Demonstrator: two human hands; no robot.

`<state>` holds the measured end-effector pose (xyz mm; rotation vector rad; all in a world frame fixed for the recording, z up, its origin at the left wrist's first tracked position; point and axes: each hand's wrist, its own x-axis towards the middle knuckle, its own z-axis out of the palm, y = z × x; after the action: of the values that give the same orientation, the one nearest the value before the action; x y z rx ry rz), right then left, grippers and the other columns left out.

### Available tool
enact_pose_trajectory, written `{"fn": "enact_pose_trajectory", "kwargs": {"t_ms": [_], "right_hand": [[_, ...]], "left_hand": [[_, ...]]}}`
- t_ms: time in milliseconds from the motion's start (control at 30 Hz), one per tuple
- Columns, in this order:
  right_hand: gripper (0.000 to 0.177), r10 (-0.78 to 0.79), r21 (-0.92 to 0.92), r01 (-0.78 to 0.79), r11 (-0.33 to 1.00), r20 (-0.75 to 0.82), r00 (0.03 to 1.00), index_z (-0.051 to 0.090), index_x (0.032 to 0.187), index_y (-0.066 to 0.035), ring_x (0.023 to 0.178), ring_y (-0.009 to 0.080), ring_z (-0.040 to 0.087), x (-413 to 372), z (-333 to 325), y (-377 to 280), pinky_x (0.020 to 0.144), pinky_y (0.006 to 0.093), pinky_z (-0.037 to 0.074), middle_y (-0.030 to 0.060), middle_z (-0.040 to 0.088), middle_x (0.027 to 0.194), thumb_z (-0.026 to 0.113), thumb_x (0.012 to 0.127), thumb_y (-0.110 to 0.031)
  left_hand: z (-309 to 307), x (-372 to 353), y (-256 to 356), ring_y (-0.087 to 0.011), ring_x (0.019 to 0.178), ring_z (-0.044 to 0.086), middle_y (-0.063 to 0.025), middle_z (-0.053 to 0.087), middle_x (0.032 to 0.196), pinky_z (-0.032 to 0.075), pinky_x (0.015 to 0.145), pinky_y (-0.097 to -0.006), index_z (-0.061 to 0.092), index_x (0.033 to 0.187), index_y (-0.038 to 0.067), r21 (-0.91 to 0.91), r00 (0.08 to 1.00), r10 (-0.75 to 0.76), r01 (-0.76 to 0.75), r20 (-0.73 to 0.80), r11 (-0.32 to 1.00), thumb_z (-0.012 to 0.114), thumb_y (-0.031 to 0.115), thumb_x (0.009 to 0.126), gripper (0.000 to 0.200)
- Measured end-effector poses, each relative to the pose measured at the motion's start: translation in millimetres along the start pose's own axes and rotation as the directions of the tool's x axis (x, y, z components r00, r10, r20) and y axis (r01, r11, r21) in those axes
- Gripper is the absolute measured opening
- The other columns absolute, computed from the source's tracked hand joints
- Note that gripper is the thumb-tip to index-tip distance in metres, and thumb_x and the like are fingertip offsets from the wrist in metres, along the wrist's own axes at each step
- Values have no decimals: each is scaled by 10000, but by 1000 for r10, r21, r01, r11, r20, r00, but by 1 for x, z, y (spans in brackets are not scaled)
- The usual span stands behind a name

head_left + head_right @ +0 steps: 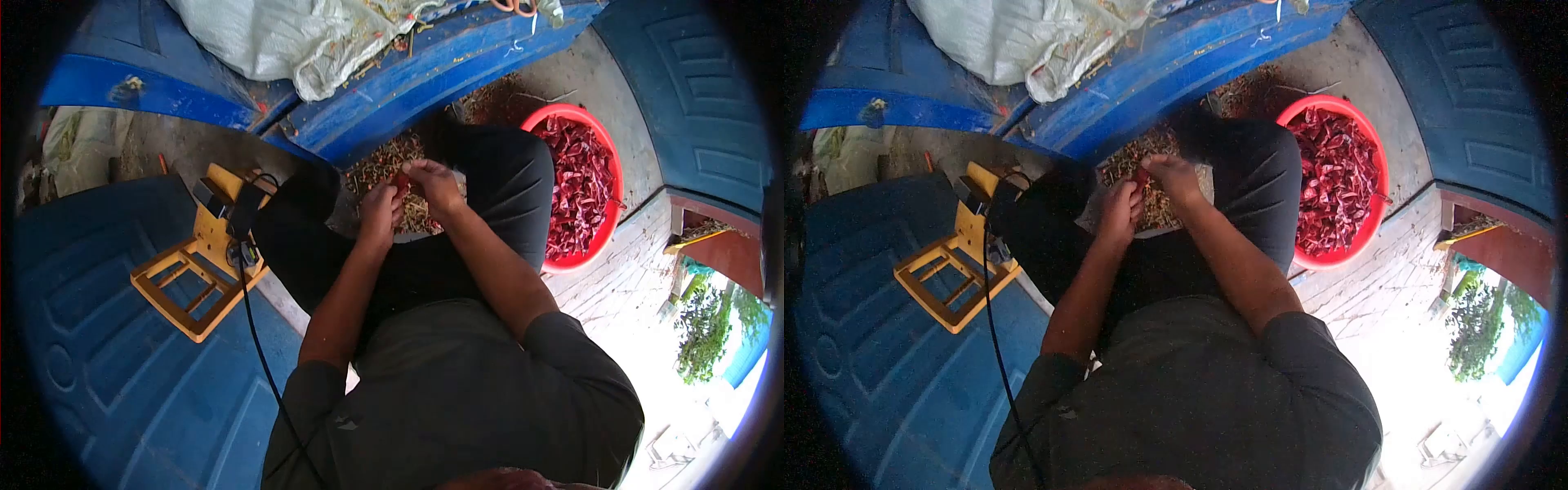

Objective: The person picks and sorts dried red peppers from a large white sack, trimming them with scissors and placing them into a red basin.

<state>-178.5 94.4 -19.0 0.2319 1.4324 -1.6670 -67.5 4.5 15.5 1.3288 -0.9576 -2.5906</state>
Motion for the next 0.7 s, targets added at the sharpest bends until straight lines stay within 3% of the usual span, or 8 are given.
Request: {"fn": "enact_pose_trajectory", "kwargs": {"t_ms": [100,267,333,367,433,567,633,700], "right_hand": [[74,131,223,-143,964,67,989,648,961,-87,805,148,650,6,-6,9,753,296,529,18,673,891,671,936,-153],[92,130,192,-123,974,-24,991,665,971,-64,754,136,636,9,-7,9,713,286,525,19,674,854,673,932,-147],[119,-92,-189,33,982,-311,946,688,986,-35,738,117,637,25,-20,6,698,266,517,27,691,845,694,907,-124],[119,-92,-185,35,982,-310,946,688,986,-35,738,117,637,27,-19,6,698,266,517,27,691,845,694,907,-124],[154,-305,-216,269,938,-153,940,704,1005,-11,740,106,645,18,-16,-7,698,246,512,33,710,852,707,886,-108],[320,-323,-620,218,754,-60,944,712,1132,-25,759,107,622,3,-28,-1,707,278,512,76,721,995,725,879,-220],[343,-209,-503,147,852,-69,975,707,1156,-39,779,115,637,-15,-20,-9,726,286,516,90,720,1026,731,874,-233],[367,-105,-375,76,924,-58,993,702,1180,-53,799,123,652,-38,-6,-24,745,293,520,103,720,1058,736,869,-246]], "left_hand": [[2,-1,-5,-55,463,359,58,399,621,269,408,-238,577,921,99,-7,998,12,-13,-55,1000,516,159,916,85],[-2,0,-12,-42,455,350,50,435,625,248,404,-218,586,931,87,-30,1000,-18,18,-12,999,511,138,912,93],[-5,-11,-16,-47,466,354,44,446,634,252,408,-215,596,934,86,6,1000,-22,22,-14,1000,513,143,911,103],[-7,-15,-17,-51,477,357,38,456,643,255,413,-213,605,938,85,49,1000,-26,26,-4,998,515,148,911,114],[-6,-16,-19,-56,488,361,32,466,652,258,418,-210,615,941,84,89,999,-42,41,14,995,516,153,911,124],[-14,-1,-8,-54,488,352,41,445,648,253,417,-225,609,952,83,-37,999,-28,29,25,999,491,145,926,135],[-18,-3,-8,-54,487,348,45,436,646,252,419,-232,604,956,88,-71,996,-5,11,90,997,477,145,933,141],[-16,-5,-12,-47,435,315,62,391,600,227,389,-236,576,921,125,-53,1000,-2,1,-22,999,496,188,974,115]]}}
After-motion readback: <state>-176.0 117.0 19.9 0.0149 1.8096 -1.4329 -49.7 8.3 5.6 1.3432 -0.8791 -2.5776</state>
